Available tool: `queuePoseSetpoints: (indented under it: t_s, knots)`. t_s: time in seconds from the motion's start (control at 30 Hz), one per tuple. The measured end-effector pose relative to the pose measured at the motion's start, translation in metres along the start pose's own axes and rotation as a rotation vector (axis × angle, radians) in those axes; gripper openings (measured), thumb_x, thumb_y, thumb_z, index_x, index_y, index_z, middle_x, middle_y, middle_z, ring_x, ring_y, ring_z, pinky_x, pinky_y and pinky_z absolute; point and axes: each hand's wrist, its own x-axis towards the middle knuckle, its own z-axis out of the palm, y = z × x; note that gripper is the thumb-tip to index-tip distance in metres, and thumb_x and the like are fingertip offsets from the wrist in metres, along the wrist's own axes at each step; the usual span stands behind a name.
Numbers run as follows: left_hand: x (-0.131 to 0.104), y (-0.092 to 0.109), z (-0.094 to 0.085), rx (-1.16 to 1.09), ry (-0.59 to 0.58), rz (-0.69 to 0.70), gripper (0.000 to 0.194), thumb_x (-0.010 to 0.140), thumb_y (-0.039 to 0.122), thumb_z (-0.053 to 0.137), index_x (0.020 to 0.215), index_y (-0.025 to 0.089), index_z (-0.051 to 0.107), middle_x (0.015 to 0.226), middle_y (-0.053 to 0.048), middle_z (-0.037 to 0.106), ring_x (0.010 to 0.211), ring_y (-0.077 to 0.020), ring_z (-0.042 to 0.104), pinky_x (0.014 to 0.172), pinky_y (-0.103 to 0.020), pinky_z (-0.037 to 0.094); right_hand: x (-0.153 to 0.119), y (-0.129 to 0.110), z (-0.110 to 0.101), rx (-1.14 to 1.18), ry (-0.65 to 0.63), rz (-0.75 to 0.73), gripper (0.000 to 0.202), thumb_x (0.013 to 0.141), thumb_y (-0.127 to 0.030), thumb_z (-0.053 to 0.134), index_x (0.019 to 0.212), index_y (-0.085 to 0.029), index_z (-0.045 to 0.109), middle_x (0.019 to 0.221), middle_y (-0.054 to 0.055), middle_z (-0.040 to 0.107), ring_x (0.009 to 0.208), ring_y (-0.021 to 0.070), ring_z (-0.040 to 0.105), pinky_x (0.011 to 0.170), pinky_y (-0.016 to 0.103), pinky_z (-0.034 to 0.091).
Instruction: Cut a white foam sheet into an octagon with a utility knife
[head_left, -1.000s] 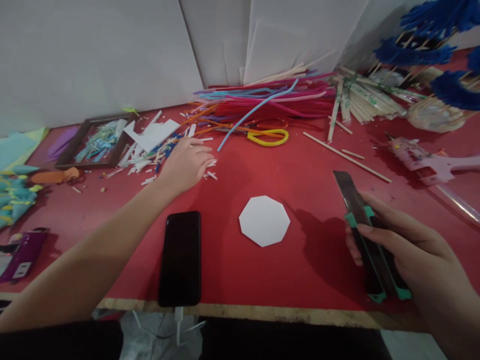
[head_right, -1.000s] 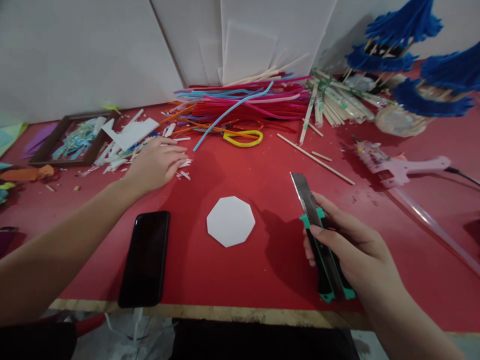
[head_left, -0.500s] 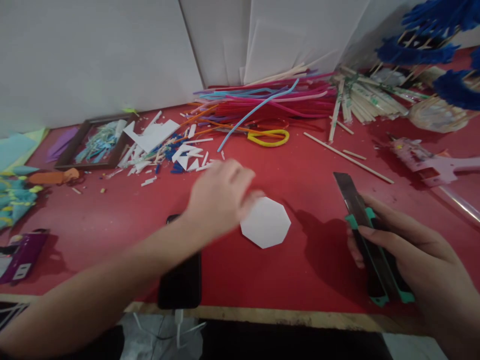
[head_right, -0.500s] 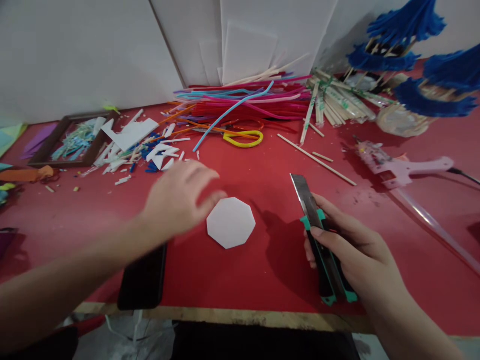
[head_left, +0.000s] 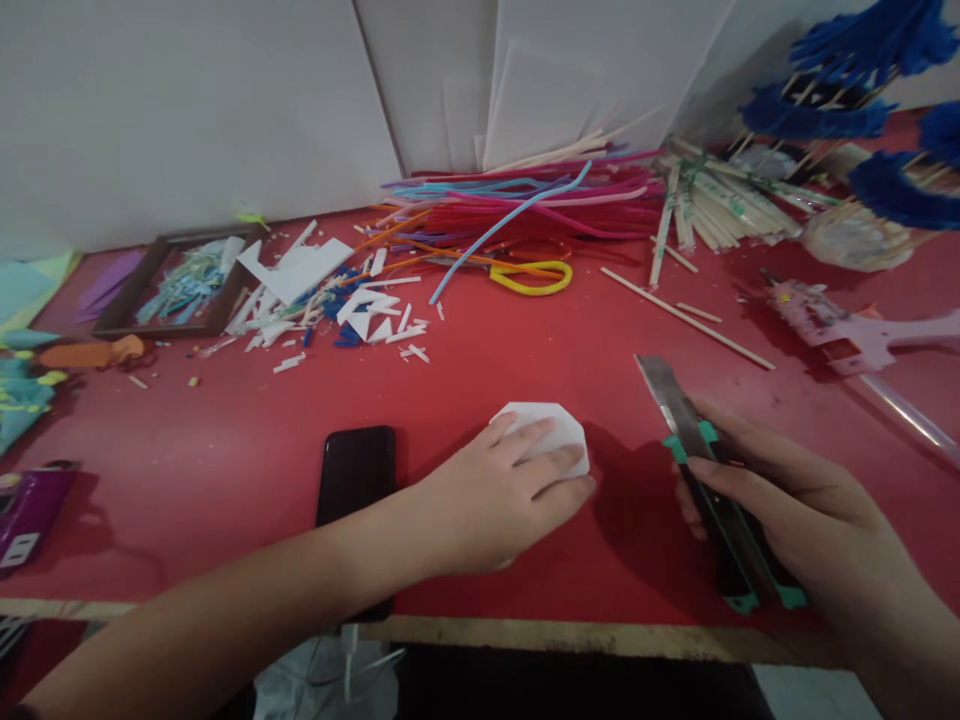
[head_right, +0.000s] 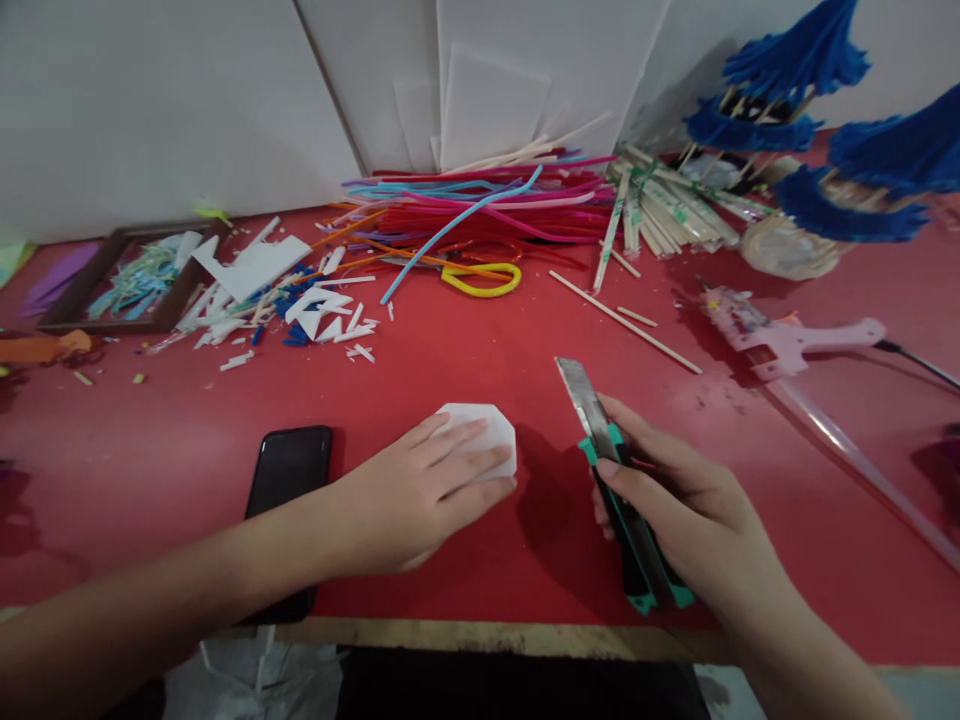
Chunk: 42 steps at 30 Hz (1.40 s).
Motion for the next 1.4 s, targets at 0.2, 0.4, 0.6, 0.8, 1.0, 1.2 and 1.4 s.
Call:
queuePoseSetpoints:
  t_s: [0.2, 0.4, 0.6, 0.8, 1.0, 1.2, 1.4]
  knots:
    - [0.002, -0.003, -0.011, -0.120, -0.034, 0.022, 0.041, 0.088, 0.024, 0.066, 0.127, 0.008, 0.067, 0.137, -0.018, 0.067, 0.131, -0.0333, 0.060, 0.114, -0.050, 0.049, 0.000, 0.011, 0.000, -0.426, -0.130, -0.452, 0.053, 0.089, -0.041, 0.061, 0.140, -0.027, 0.068, 0.115, 0.010, 0.079, 0.102, 0.0289, 0.077, 0.083, 0.044, 0.065]
    - [0.006, -0.007, 0.002, -0.025, 0.024, -0.075, 0.069, 0.088, 0.063, 0.073, 0.127, 0.007, 0.065, 0.131, -0.022, 0.069, 0.125, -0.0347, 0.064, 0.109, -0.048, 0.053, -0.002, 0.007, 0.001, -0.686, -0.221, -0.674, 0.051, 0.095, -0.026, 0.052, 0.145, -0.023, 0.063, 0.117, 0.013, 0.078, 0.100, 0.0284, 0.078, 0.079, 0.041, 0.066]
    - [0.006, -0.008, 0.007, -0.007, 0.055, -0.114, 0.059, 0.091, 0.052, 0.074, 0.126, 0.005, 0.065, 0.128, -0.019, 0.071, 0.121, -0.0318, 0.067, 0.107, -0.044, 0.055, 0.000, 0.003, 0.006, -0.706, -0.264, -0.687, 0.050, 0.093, -0.021, 0.051, 0.140, -0.021, 0.066, 0.106, 0.012, 0.079, 0.088, 0.0235, 0.078, 0.072, 0.035, 0.065]
    - [0.006, -0.007, 0.008, -0.034, 0.081, -0.112, 0.056, 0.092, 0.046, 0.073, 0.126, 0.002, 0.064, 0.129, -0.021, 0.070, 0.122, -0.0333, 0.066, 0.108, -0.046, 0.054, -0.002, -0.003, 0.007, -0.715, -0.237, -0.705, 0.047, 0.093, -0.020, 0.051, 0.136, -0.019, 0.069, 0.099, 0.011, 0.079, 0.082, 0.0207, 0.078, 0.071, 0.032, 0.065]
    - [0.005, -0.008, 0.009, -0.040, 0.073, -0.122, 0.058, 0.093, 0.050, 0.071, 0.129, 0.004, 0.064, 0.131, -0.019, 0.070, 0.123, -0.0322, 0.066, 0.107, -0.044, 0.054, -0.002, -0.004, 0.006, -0.729, -0.241, -0.708, 0.047, 0.093, -0.020, 0.052, 0.137, -0.017, 0.069, 0.099, 0.011, 0.079, 0.080, 0.0195, 0.077, 0.069, 0.029, 0.064]
    - [0.006, -0.009, 0.009, -0.026, 0.072, -0.111, 0.060, 0.094, 0.051, 0.071, 0.129, 0.004, 0.064, 0.131, -0.017, 0.071, 0.123, -0.0316, 0.065, 0.106, -0.043, 0.054, -0.002, -0.005, 0.007, -0.764, -0.255, -0.725, 0.047, 0.094, -0.017, 0.049, 0.137, -0.016, 0.068, 0.100, 0.011, 0.078, 0.082, 0.0189, 0.077, 0.071, 0.028, 0.064]
    - [0.006, -0.009, 0.008, -0.022, 0.063, -0.113, 0.059, 0.094, 0.052, 0.070, 0.128, 0.005, 0.064, 0.131, -0.017, 0.071, 0.124, -0.0300, 0.065, 0.106, -0.041, 0.054, -0.005, -0.006, 0.008, -0.800, -0.242, -0.740, 0.047, 0.095, -0.014, 0.047, 0.138, -0.014, 0.066, 0.102, 0.012, 0.078, 0.085, 0.0192, 0.078, 0.073, 0.028, 0.064]
